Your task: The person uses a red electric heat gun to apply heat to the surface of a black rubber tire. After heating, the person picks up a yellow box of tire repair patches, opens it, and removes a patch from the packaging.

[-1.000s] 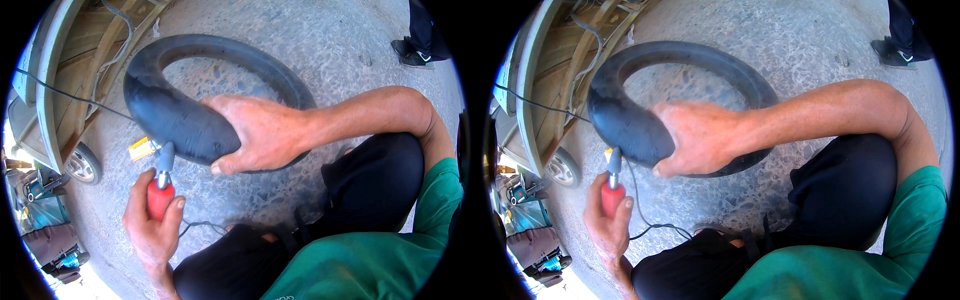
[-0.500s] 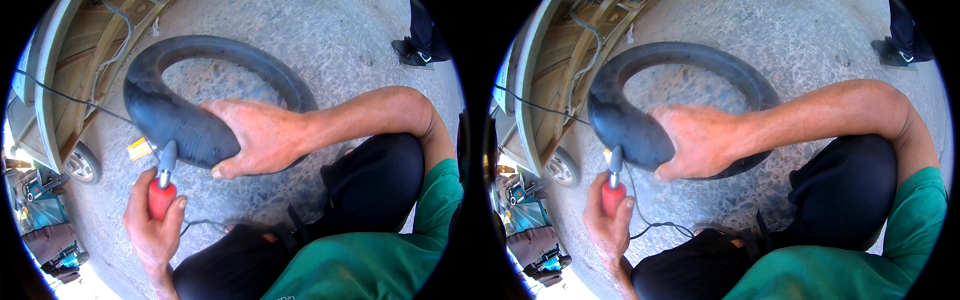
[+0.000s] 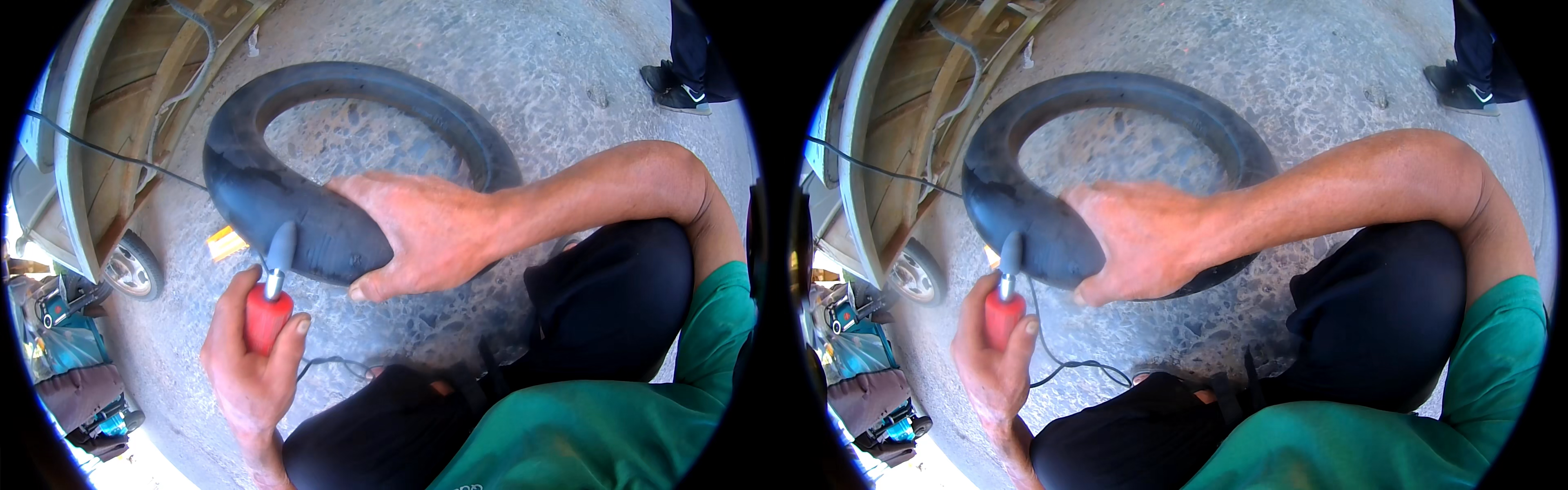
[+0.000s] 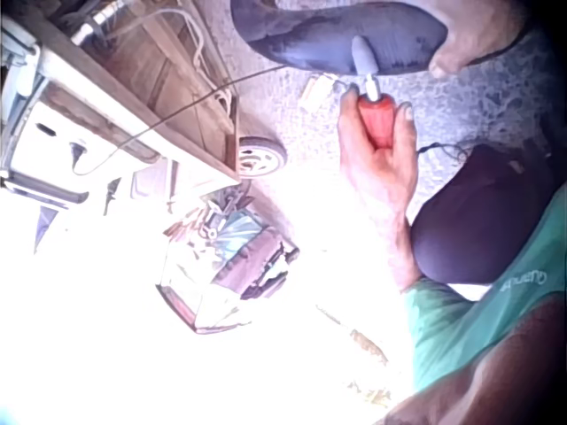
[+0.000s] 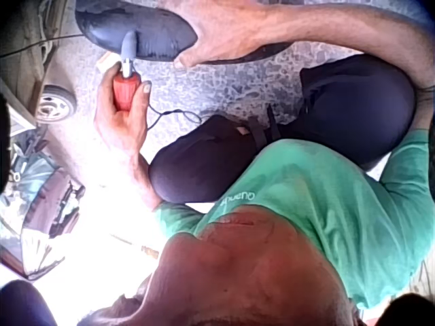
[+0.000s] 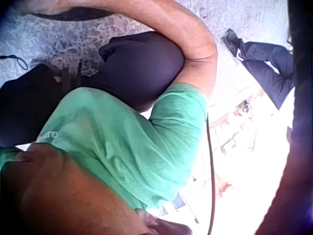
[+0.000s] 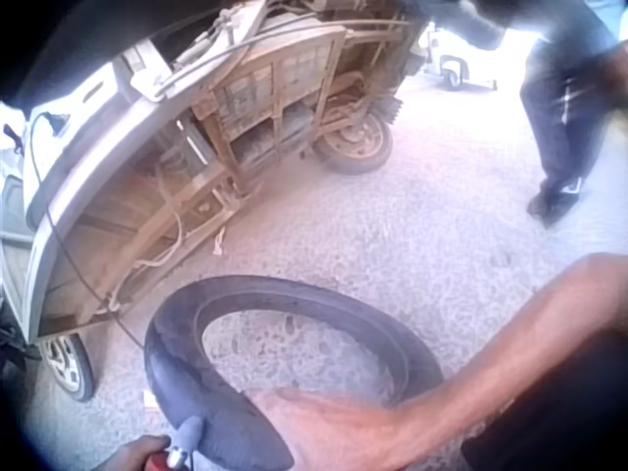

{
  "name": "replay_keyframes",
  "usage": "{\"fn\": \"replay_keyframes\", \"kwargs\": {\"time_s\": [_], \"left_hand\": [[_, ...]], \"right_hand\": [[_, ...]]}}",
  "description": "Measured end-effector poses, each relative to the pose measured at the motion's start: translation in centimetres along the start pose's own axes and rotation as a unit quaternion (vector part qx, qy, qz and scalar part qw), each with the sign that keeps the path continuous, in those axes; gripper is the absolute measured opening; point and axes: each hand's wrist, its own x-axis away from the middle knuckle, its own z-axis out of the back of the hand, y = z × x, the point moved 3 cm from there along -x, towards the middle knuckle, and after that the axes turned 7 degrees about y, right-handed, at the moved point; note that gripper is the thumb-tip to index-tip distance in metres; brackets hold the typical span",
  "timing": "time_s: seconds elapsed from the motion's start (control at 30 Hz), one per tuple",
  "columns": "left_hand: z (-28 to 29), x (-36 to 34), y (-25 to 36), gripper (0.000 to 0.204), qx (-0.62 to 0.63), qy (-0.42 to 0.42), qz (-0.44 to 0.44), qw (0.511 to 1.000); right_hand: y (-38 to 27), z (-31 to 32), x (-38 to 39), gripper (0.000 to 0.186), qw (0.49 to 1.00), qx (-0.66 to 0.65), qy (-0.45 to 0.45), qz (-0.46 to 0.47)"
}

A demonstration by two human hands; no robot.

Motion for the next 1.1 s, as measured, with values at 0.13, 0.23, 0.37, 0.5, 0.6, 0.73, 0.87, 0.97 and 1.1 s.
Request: {"fn": "replay_keyframes", "kwargs": {"time_s": [0.13,0.23,0.37,0.5,0.6,0.73,0.87,0.97,1.1], "left_hand": [[-0.3,-0.3,0.4,0.057,-0.007,0.002,-0.011,1.000],[-0.4,-0.4,0.3,0.057,0.007,0.009,0.001,1.000],[0.3,0.1,-0.1,0.057,0.019,0.032,0.016,0.999],[0.8,0.7,-0.3,0.058,-0.013,0.005,0.007,1.000],[0.9,0.9,-0.5,0.057,-0.022,-0.010,0.013,1.000],[0.9,1.0,-0.2,0.056,-0.030,-0.016,0.016,0.999],[0.8,1.0,0.0,0.056,-0.030,-0.025,0.014,0.999],[0.8,1.0,0.0,0.056,-0.032,-0.026,0.015,0.999],[0.7,1.0,0.2,0.055,-0.034,-0.031,0.011,0.999]], "right_hand": [[0.1,-0.3,0.0,0.091,1.000,0.010,-0.007,-0.005],[0.1,-0.5,0.2,0.091,1.000,0.016,-0.020,-0.015],[0.2,-0.6,0.2,0.091,1.000,0.012,-0.013,-0.006],[0.2,-0.4,0.1,0.093,1.000,-0.015,-0.008,0.004],[0.2,-0.3,0.1,0.094,1.000,0.002,0.000,0.003],[0.3,-0.4,0.2,0.095,1.000,0.027,-0.006,-0.013],[0.0,-0.2,0.4,0.097,0.999,0.035,-0.025,-0.031],[0.0,-0.4,0.5,0.097,0.999,0.039,-0.019,-0.023],[0.2,-0.6,0.5,0.097,0.998,0.048,-0.015,-0.022]]}}
